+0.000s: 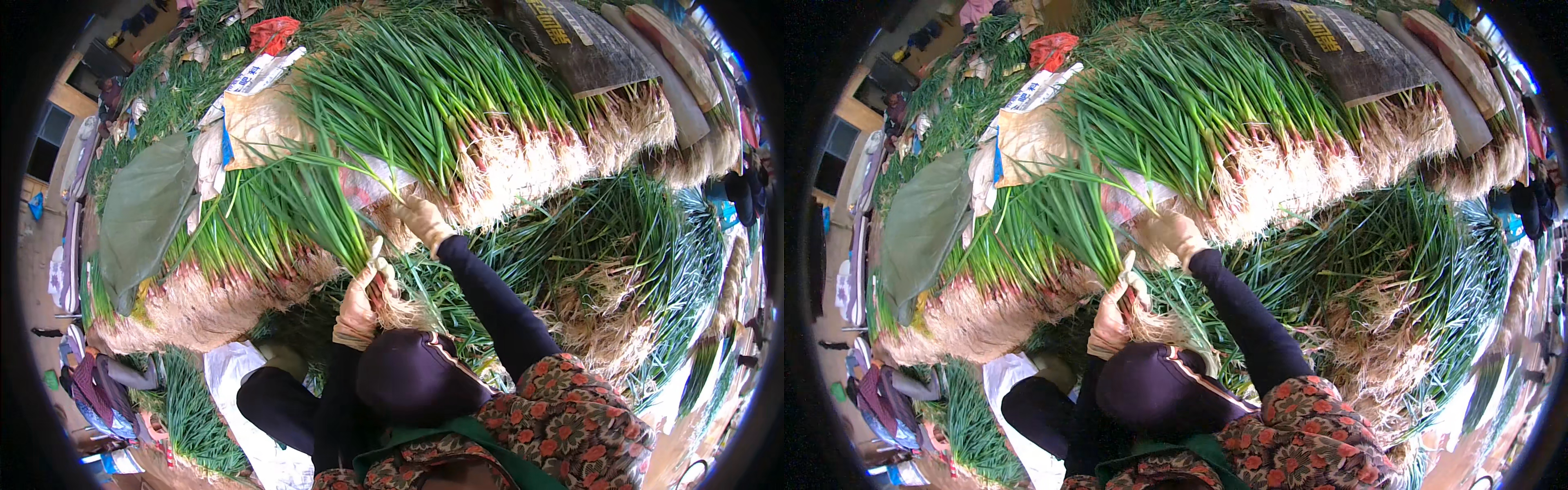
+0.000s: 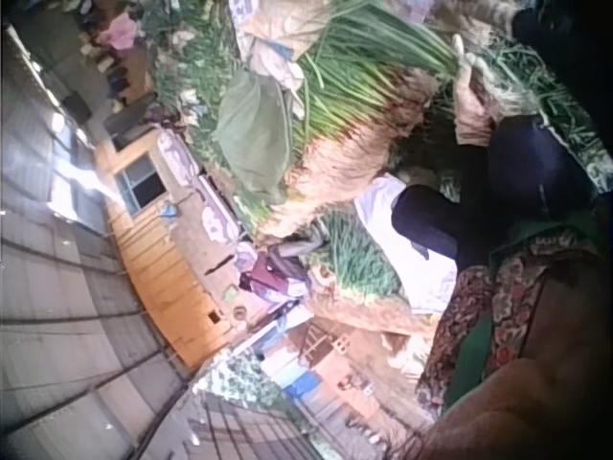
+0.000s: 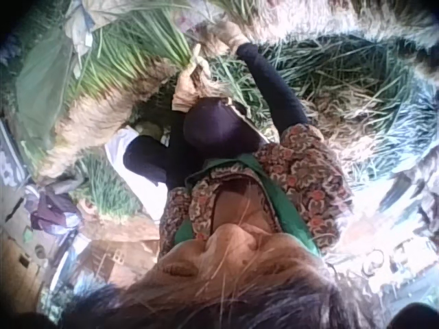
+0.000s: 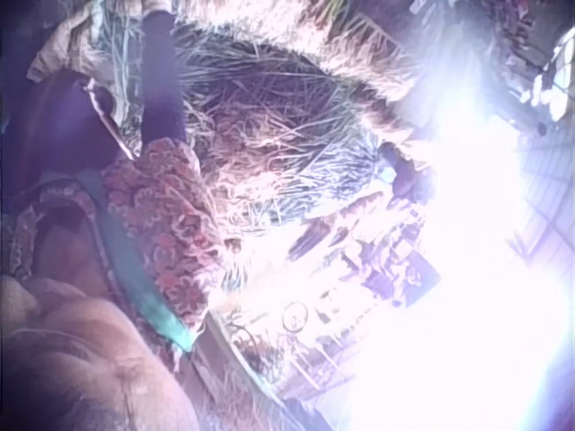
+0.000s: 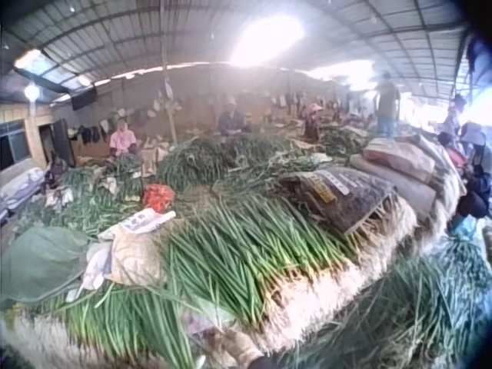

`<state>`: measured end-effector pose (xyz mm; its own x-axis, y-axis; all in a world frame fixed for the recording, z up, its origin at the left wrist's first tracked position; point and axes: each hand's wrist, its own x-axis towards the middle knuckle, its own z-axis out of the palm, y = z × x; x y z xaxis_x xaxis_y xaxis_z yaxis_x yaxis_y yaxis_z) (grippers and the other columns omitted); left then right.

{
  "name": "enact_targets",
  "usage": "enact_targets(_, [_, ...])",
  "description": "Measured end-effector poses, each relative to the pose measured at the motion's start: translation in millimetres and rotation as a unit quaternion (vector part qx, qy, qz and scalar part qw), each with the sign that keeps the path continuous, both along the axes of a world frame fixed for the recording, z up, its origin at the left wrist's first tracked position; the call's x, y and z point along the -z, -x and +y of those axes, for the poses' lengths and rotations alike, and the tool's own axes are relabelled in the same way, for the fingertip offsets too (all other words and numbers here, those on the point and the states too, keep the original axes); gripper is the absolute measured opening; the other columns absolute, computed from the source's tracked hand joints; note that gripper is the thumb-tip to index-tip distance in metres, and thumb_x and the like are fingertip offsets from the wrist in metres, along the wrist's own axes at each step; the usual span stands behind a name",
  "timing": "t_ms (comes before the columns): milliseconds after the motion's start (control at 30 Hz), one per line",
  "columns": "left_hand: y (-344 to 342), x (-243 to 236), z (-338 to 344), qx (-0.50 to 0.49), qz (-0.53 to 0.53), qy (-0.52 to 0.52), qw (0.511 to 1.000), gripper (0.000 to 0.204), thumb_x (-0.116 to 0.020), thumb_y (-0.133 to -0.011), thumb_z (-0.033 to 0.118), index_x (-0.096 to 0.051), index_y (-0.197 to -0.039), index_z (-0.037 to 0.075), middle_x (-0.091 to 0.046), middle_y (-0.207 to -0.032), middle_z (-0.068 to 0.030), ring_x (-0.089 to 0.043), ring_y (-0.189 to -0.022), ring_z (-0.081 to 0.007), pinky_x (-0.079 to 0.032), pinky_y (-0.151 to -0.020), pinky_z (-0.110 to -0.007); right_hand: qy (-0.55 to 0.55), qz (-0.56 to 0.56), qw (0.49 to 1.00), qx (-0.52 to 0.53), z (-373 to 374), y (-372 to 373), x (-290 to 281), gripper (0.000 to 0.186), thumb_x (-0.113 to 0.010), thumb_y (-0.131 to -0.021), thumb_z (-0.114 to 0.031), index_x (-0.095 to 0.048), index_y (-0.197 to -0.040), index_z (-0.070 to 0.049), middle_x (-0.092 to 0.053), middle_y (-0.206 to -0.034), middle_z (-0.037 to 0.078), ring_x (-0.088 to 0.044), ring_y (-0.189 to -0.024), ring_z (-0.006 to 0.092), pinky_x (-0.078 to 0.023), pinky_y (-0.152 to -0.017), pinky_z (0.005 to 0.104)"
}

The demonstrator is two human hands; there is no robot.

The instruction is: The person bunches green stalks by hand, gathers them into a white wrap, and secures the bundle with a tie.

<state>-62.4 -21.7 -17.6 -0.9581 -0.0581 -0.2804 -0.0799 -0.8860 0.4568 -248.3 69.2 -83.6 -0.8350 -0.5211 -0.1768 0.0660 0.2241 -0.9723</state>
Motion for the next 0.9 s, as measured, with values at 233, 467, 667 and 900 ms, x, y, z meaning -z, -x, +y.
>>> enact_targets(233, [22, 21, 6, -0.068, -0.18, -0.036, 0.981, 0.02, -0.058, -0.089, 0.025, -0.059, -0.102, 0.01, -0.055, -0.07, 0.0052, -0.049, -0.054, -0.0034, -0.042, -0.044, -0.018, 0.181, 0.013, 0.945, 0.273, 221, -15, -144, 0.017, -0.051, -0.093, -0.021, -0.059, -0.093, -0.006, -0.05, -0.066, -0.005, -0.042, -0.055, 0.0029, -0.033, -0.048, 0.0183])
enact_targets(467, [59, -16, 35, -0.047, -0.017, 0.08, 0.996, 0.026, -0.046, -0.094, 0.024, -0.054, -0.117, 0.017, -0.055, -0.073, 0.0052, -0.05, -0.058, -0.0042, -0.043, -0.05, -0.021, -0.551, 0.238, 0.678, 0.424, 489, -74, -139, 0.029, -0.057, -0.084, -0.03, -0.058, -0.102, -0.007, -0.063, -0.082, 0.013, -0.06, -0.071, 0.0312, -0.046, -0.061, 0.0385])
enact_targets(667, [90, -13, 10, -0.021, -0.002, -0.012, 1.0, 0.023, -0.05, -0.091, 0.013, -0.051, -0.113, 0.007, -0.044, -0.067, 0.0079, -0.041, -0.055, -0.0025, -0.039, -0.05, -0.019, -0.592, 0.375, 0.629, 0.337, 452, -77, -144, 0.046, -0.059, -0.08, -0.028, -0.049, -0.122, -0.014, -0.057, -0.102, 0.015, -0.058, -0.09, 0.0333, -0.047, -0.072, 0.0432])
enact_targets(900, [61, 12, -1, -0.008, -0.057, -0.194, 0.979, 0.036, -0.052, -0.09, 0.019, -0.047, -0.126, 0.012, -0.033, -0.057, 0.0103, -0.035, -0.05, -0.0043, -0.034, -0.05, -0.022, -0.231, 0.336, 0.913, 0.025, 148, -10, -109, 0.024, -0.048, -0.089, -0.025, -0.061, -0.109, -0.02, -0.065, -0.095, 0.011, -0.063, -0.085, 0.0274, -0.05, -0.074, 0.0368])
